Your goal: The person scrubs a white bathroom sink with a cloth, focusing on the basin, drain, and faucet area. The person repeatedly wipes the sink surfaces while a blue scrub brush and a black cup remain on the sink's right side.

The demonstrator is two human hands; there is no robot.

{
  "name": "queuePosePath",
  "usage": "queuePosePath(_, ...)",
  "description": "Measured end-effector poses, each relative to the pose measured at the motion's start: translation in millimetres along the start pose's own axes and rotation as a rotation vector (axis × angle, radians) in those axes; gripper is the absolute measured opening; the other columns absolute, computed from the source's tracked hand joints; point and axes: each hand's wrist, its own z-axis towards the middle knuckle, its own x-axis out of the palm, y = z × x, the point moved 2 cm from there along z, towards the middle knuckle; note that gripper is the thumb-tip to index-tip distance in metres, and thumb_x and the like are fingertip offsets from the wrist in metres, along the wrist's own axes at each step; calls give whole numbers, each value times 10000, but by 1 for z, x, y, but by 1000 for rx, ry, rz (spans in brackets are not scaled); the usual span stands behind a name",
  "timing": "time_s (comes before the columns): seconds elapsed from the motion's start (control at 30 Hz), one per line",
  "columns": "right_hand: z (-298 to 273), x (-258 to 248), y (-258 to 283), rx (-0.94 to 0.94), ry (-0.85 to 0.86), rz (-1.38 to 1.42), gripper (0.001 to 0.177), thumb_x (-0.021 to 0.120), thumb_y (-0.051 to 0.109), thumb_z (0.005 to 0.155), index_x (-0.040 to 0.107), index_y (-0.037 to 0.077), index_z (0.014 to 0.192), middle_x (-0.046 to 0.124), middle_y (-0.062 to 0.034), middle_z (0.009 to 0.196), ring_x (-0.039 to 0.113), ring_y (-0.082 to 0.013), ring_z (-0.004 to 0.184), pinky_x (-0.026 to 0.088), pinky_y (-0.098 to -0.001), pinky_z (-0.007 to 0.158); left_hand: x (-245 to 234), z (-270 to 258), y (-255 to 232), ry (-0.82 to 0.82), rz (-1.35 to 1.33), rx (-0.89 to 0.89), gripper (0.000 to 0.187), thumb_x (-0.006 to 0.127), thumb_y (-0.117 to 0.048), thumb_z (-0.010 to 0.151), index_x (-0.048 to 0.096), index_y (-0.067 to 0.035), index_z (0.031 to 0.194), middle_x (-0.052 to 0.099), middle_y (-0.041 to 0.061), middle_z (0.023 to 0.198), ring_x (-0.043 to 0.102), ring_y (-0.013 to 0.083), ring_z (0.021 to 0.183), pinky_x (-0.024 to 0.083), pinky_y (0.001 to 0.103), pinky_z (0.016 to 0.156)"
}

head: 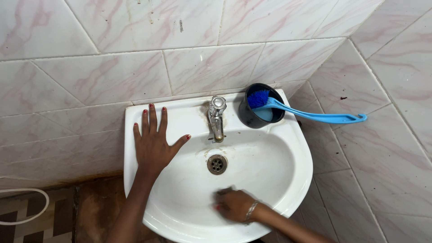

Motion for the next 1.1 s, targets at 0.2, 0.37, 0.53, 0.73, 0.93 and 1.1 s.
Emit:
queuePosePath(0.2,6,5,99,-415,-358,234,465,507,280,1083,530,6,1457,501,-229,1498,549,-441,1283,451,-478,1086,1,0,0,-5,17,6,1076,526,-824,824,371,-76,1581,226,227,1672,249,408,1527,254,683,1137)
queuePosePath(0.37,-43,-18,20,-220,-141,47,399,525,258,979,640,210,1359,604,-31,1459,626,-252,1269,540,-389,1001,1,-2,1,2,10,-1,1070,531,-823,824,369,-80,1577,220,225,1673,241,406,1529,256,675,1144)
queuePosePath(0.53,-68,-76,-91,17,-212,-653,489,560,271,930,624,220,1411,546,-12,1467,452,-245,1391,258,-544,1178,-1,0,2,18,-11,-7,1076,538,-821,814,364,-82,1576,214,223,1670,231,410,1526,248,670,1143)
queuePosePath(0.73,-30,-125,-148,-348,-360,-1062,340,625,102,867,715,98,1195,618,-31,1378,493,-249,1347,354,-371,1161,-2,1,1,19,-3,-13,1080,530,-830,814,358,-86,1578,202,224,1669,213,404,1532,237,664,1152)
queuePosePath(0.93,40,-133,-127,-713,-298,-1267,376,674,82,801,693,72,1176,565,-34,1448,493,-240,1375,357,-354,1173,0,2,1,53,-7,-15,1090,513,-845,810,324,-102,1585,164,219,1673,175,399,1538,215,658,1158)
queuePosePath(1.1,58,-113,-122,-728,-424,-1100,510,624,73,874,616,69,1384,525,-24,1490,479,-221,1373,366,-348,1165,1,2,3,66,-15,-20,1096,504,-847,813,311,-105,1595,155,213,1677,162,396,1540,206,656,1165)
